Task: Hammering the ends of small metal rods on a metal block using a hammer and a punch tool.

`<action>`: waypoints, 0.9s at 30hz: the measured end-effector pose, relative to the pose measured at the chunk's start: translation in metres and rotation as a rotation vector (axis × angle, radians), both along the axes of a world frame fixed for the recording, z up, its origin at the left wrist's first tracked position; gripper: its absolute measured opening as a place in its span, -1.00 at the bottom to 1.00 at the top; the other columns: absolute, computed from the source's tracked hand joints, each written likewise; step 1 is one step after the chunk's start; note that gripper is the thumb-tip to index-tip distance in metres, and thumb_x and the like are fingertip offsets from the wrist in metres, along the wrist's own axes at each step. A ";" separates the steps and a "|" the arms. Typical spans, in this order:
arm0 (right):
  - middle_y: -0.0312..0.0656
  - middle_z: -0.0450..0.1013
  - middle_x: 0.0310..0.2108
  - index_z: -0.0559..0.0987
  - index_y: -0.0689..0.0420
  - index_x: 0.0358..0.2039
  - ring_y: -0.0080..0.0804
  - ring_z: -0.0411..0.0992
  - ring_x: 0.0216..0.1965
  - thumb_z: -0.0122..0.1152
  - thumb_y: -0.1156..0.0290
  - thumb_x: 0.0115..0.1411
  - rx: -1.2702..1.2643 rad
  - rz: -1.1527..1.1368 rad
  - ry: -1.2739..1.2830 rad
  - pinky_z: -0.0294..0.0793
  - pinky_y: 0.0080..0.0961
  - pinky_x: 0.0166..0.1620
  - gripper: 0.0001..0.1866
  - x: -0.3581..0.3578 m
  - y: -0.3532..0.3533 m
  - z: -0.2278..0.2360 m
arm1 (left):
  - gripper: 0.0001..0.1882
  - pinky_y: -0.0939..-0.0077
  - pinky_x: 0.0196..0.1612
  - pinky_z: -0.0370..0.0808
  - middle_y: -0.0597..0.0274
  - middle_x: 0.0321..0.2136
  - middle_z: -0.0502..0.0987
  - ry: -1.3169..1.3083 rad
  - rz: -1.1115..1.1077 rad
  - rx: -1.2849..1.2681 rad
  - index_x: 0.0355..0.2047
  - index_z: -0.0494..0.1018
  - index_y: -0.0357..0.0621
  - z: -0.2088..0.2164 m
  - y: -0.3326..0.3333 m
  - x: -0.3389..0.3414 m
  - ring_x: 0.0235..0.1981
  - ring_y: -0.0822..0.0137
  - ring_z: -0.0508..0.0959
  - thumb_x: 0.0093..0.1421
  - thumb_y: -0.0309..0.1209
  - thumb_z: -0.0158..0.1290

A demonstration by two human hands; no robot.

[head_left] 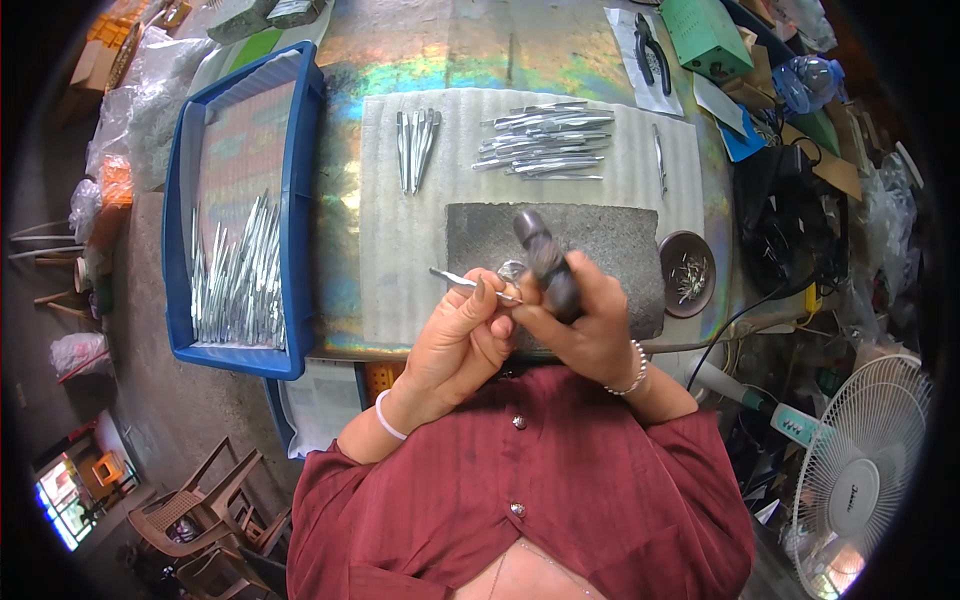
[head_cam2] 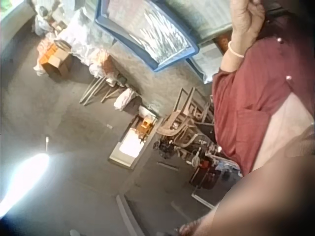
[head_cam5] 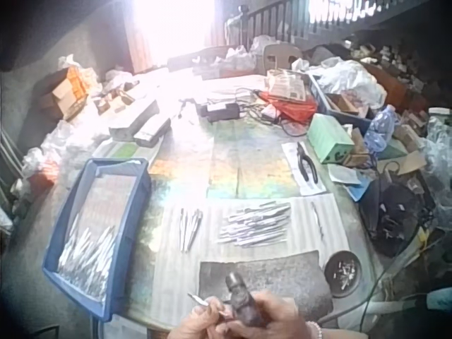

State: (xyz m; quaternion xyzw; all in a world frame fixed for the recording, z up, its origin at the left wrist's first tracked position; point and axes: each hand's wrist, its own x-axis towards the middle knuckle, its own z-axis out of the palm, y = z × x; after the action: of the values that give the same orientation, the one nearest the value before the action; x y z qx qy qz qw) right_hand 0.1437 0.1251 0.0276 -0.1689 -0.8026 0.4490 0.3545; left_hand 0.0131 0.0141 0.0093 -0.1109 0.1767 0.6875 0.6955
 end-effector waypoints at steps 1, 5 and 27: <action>-0.27 0.43 -0.49 0.43 0.24 -0.22 -0.58 0.36 -0.60 0.28 0.50 0.10 -0.288 0.066 -0.030 0.35 -0.59 -0.52 -0.74 0.006 0.003 -0.001 | -0.84 0.69 -0.39 0.54 0.18 -0.28 0.54 -0.026 0.011 0.020 -0.23 0.43 -0.08 0.001 -0.003 -0.002 -0.45 0.48 0.54 0.28 -0.28 0.02; -0.38 0.43 -0.42 0.43 0.28 -0.09 -0.81 0.24 -0.61 0.15 0.37 0.26 -0.722 0.052 -0.114 0.27 -0.74 -0.54 -0.71 0.021 0.014 0.005 | -0.84 0.66 -0.40 0.54 0.14 -0.26 0.54 0.058 0.102 0.046 -0.18 0.41 -0.09 -0.005 -0.011 -0.020 -0.45 0.44 0.56 0.31 -0.32 -0.02; -0.21 0.43 -0.62 0.47 0.23 -0.23 -0.54 0.44 -0.57 0.22 0.44 0.15 -0.523 0.030 -0.343 0.41 -0.56 -0.42 -0.79 0.036 0.019 -0.014 | -0.92 0.70 -0.33 0.53 0.21 -0.31 0.51 1.330 0.014 -0.028 -0.29 0.48 -0.33 -0.005 0.005 -0.009 -0.42 0.53 0.52 0.23 -0.64 0.00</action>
State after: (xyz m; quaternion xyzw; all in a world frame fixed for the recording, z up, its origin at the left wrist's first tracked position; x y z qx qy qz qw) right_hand 0.1794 0.1442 0.0140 -0.3155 -0.7106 0.6103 0.1517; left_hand 0.0041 0.0188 0.0042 0.3268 0.5763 0.6117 0.4323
